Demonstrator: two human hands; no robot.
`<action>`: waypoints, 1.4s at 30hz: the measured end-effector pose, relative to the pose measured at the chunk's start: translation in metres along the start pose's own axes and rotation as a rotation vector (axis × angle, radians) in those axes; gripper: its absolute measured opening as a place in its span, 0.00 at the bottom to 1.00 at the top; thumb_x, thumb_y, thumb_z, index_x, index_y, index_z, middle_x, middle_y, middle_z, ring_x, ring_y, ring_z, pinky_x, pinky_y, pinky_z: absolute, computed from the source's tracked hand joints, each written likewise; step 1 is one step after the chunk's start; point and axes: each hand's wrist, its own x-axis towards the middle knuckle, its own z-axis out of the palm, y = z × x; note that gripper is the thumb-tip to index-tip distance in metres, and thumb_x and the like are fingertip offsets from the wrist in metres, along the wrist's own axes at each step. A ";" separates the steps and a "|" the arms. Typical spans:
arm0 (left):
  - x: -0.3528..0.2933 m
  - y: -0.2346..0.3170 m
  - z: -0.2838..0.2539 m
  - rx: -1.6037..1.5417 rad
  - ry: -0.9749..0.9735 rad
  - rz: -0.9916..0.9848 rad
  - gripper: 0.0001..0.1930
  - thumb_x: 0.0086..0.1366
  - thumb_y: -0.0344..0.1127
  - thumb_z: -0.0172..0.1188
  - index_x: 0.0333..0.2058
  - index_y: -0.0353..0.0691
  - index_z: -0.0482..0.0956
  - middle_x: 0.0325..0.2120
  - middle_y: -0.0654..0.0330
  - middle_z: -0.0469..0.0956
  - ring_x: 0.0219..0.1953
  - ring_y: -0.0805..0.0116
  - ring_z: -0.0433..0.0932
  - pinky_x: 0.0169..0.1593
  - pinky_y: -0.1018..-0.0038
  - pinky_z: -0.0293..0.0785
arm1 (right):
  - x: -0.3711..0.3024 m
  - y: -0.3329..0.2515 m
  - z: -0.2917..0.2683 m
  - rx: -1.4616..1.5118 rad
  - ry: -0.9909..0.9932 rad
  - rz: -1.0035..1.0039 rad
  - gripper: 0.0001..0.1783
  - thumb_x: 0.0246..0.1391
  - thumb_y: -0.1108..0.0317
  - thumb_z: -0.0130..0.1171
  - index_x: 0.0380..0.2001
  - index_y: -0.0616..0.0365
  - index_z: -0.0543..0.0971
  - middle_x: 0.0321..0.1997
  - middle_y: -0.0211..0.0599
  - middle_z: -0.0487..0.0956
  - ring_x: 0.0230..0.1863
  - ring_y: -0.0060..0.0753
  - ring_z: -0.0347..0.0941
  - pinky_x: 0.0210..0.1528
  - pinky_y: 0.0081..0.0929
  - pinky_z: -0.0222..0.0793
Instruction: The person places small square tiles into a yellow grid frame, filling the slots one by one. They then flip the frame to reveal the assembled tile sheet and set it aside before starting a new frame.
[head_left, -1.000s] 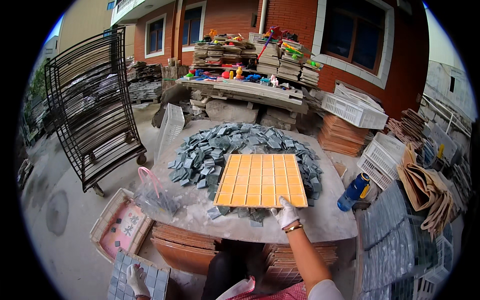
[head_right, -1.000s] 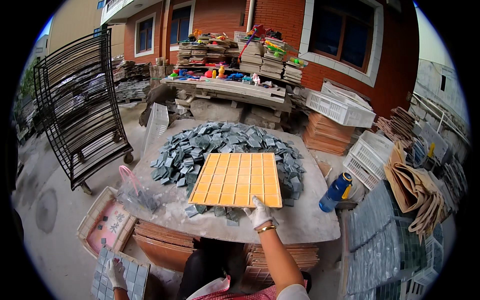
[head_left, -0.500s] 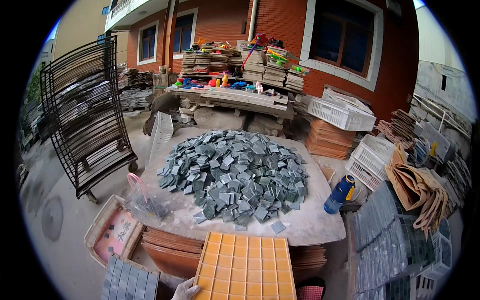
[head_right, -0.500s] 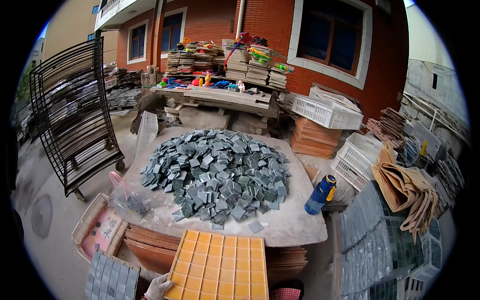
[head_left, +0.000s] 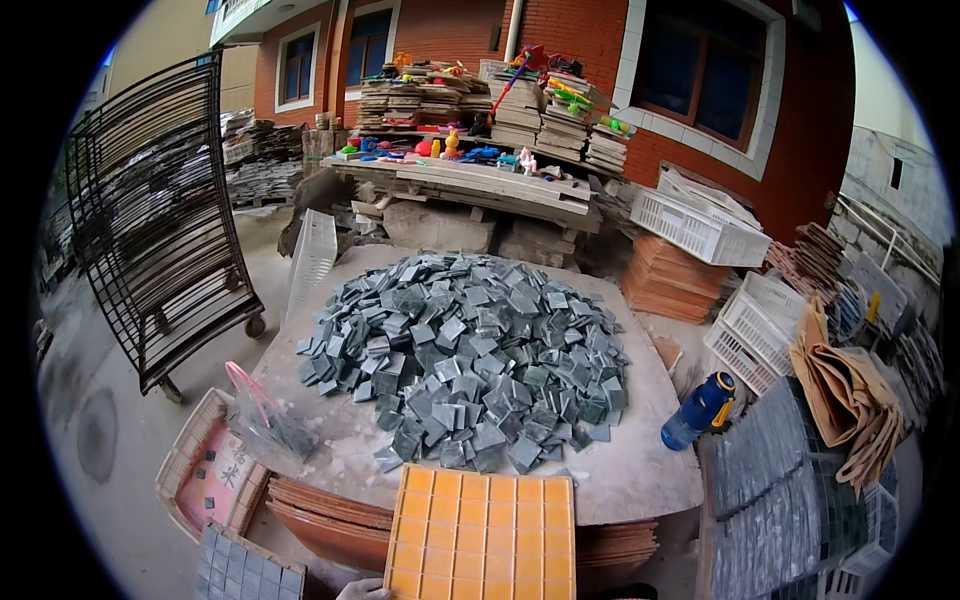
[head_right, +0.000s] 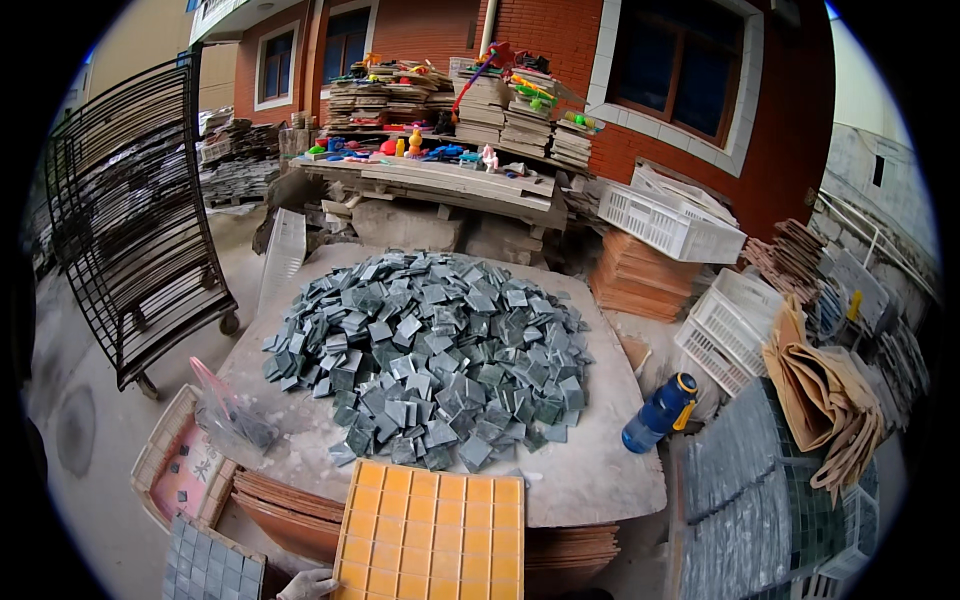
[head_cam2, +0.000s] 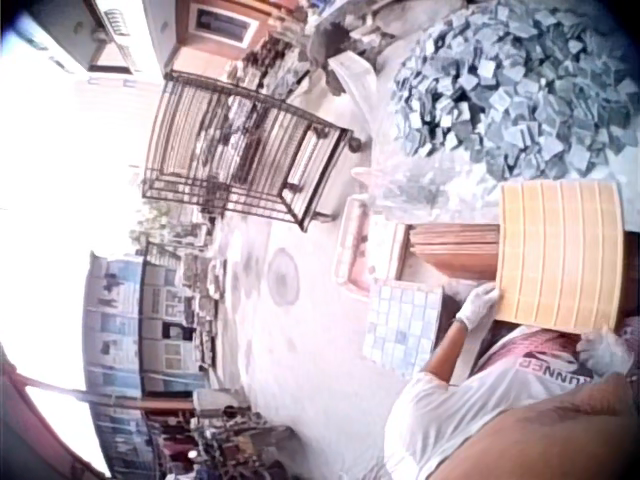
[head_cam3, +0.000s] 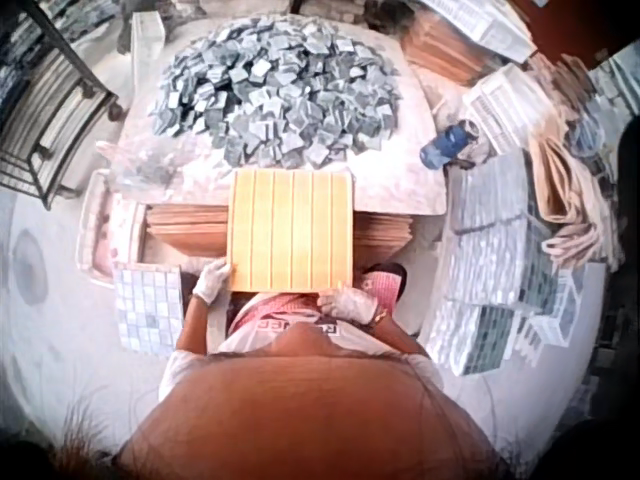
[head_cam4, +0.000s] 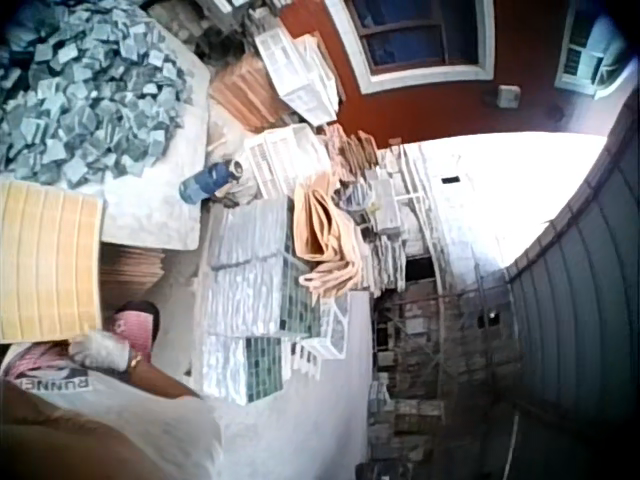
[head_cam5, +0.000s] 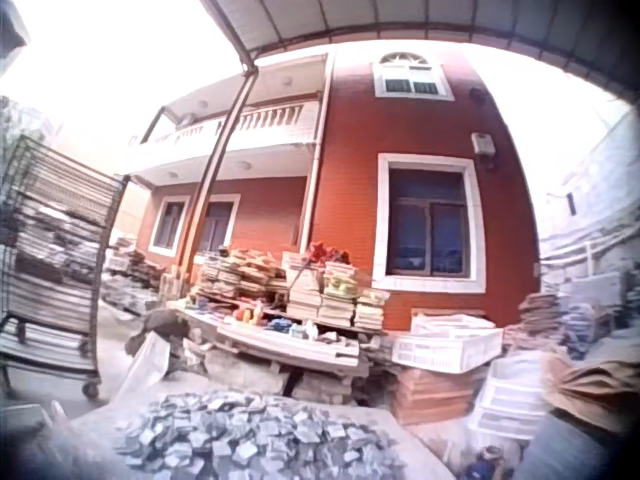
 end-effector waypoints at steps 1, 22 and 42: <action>0.007 -0.017 -0.011 0.248 -0.176 -0.034 0.24 0.64 0.38 0.54 0.60 0.48 0.64 0.55 0.52 0.71 0.53 0.63 0.73 0.54 0.73 0.71 | -0.001 -0.022 0.022 0.443 -0.143 0.191 0.16 0.59 0.60 0.51 0.45 0.58 0.76 0.42 0.42 0.79 0.48 0.38 0.75 0.42 0.32 0.74; 0.331 0.120 -0.062 -0.344 0.786 0.415 0.18 0.61 0.40 0.57 0.45 0.31 0.76 0.51 0.46 0.73 0.57 0.55 0.68 0.59 0.69 0.61 | 0.201 -0.341 0.013 -1.241 1.259 -1.391 0.35 0.48 0.54 0.64 0.56 0.65 0.69 0.58 0.50 0.71 0.60 0.44 0.66 0.62 0.32 0.59; 0.320 0.130 -0.043 0.042 0.824 0.338 0.26 0.59 0.53 0.58 0.53 0.48 0.74 0.60 0.40 0.59 0.54 0.43 0.68 0.56 0.61 0.66 | 0.216 -0.361 0.039 -1.816 0.961 -1.259 0.33 0.49 0.53 0.63 0.53 0.64 0.71 0.59 0.49 0.69 0.62 0.45 0.63 0.62 0.34 0.58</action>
